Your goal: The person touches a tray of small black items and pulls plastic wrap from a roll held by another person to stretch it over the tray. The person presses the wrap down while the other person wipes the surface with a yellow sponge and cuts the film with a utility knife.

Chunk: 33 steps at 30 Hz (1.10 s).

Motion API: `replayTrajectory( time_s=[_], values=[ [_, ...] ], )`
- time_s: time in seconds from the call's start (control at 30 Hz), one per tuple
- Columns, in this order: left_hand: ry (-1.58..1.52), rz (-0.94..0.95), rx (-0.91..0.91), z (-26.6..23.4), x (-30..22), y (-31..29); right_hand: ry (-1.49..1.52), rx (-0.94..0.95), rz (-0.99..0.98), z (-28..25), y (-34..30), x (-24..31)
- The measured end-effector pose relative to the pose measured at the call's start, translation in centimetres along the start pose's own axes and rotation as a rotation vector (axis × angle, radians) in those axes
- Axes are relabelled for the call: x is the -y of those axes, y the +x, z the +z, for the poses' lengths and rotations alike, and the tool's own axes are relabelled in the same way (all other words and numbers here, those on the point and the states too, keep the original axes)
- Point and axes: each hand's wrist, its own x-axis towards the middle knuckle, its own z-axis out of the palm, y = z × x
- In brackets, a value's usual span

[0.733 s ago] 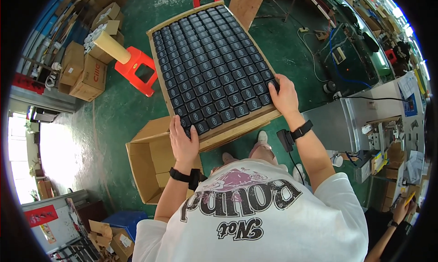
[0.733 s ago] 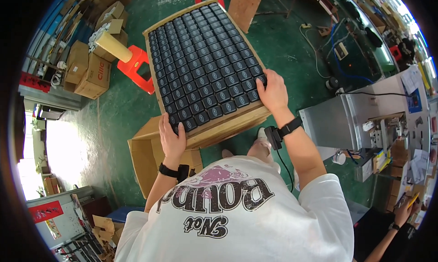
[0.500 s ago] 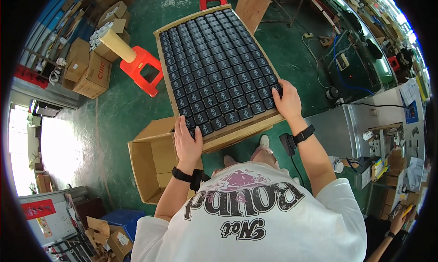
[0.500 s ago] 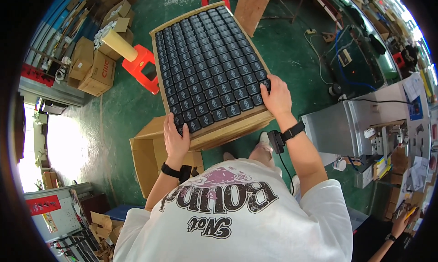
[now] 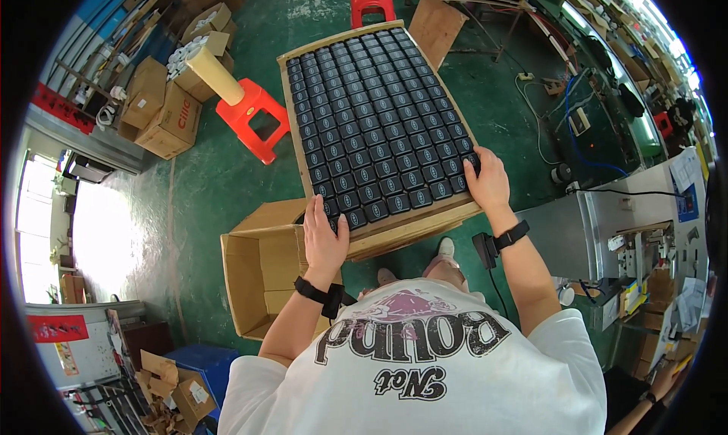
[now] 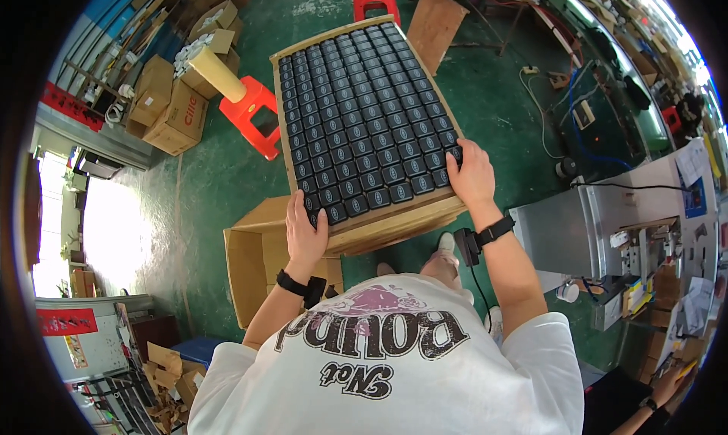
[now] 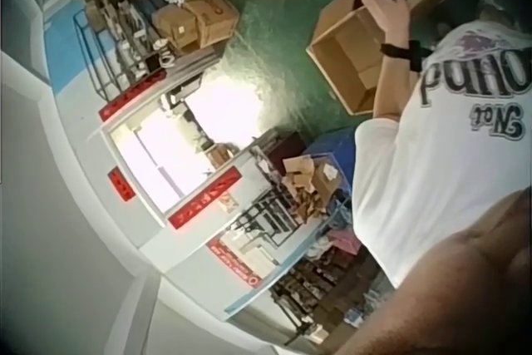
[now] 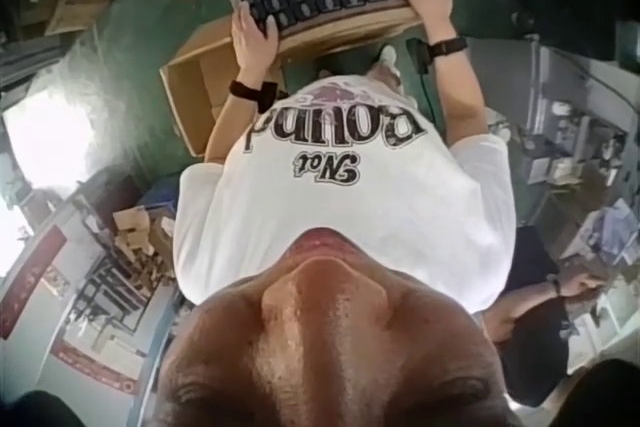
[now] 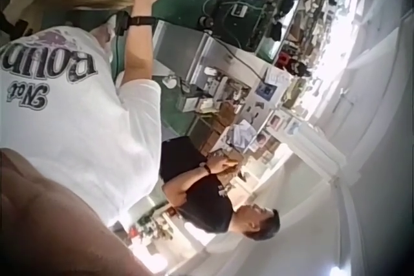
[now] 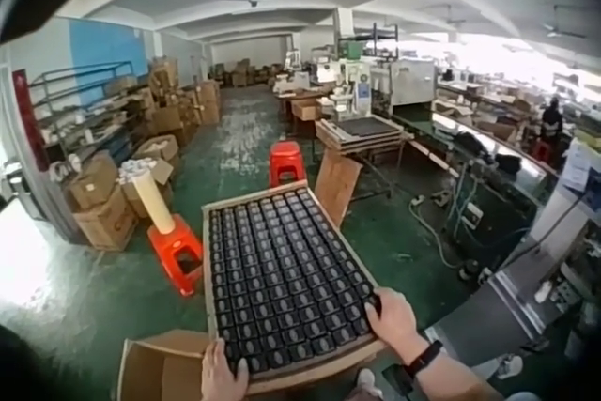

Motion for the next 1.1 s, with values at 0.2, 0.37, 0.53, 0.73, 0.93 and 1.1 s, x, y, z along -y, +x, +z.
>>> replayTrajectory(
  time_s=[0.2,0.37,0.53,0.73,0.93,1.1],
  values=[
    [-0.012,0.008,0.019,0.3,0.3,0.0,0.02,-0.017,-0.014,0.4,-0.2,-0.5],
    [0.0,0.018,0.029,0.4,0.3,0.0,0.042,-0.03,-0.014,0.4,-0.2,-0.7],
    [0.015,0.022,0.018,0.7,0.0,0.0,0.028,-0.024,-0.001,0.2,-0.1,-0.7],
    [0.027,0.01,0.036,1.0,0.0,0.0,0.043,-0.026,0.003,0.6,-0.1,-1.1],
    [0.033,0.012,0.041,1.3,-0.2,0.1,0.122,-0.072,0.069,0.9,0.0,-1.8],
    [0.043,0.04,0.04,1.6,-0.2,0.1,0.281,-0.09,0.174,1.2,0.3,-3.0]
  ],
)
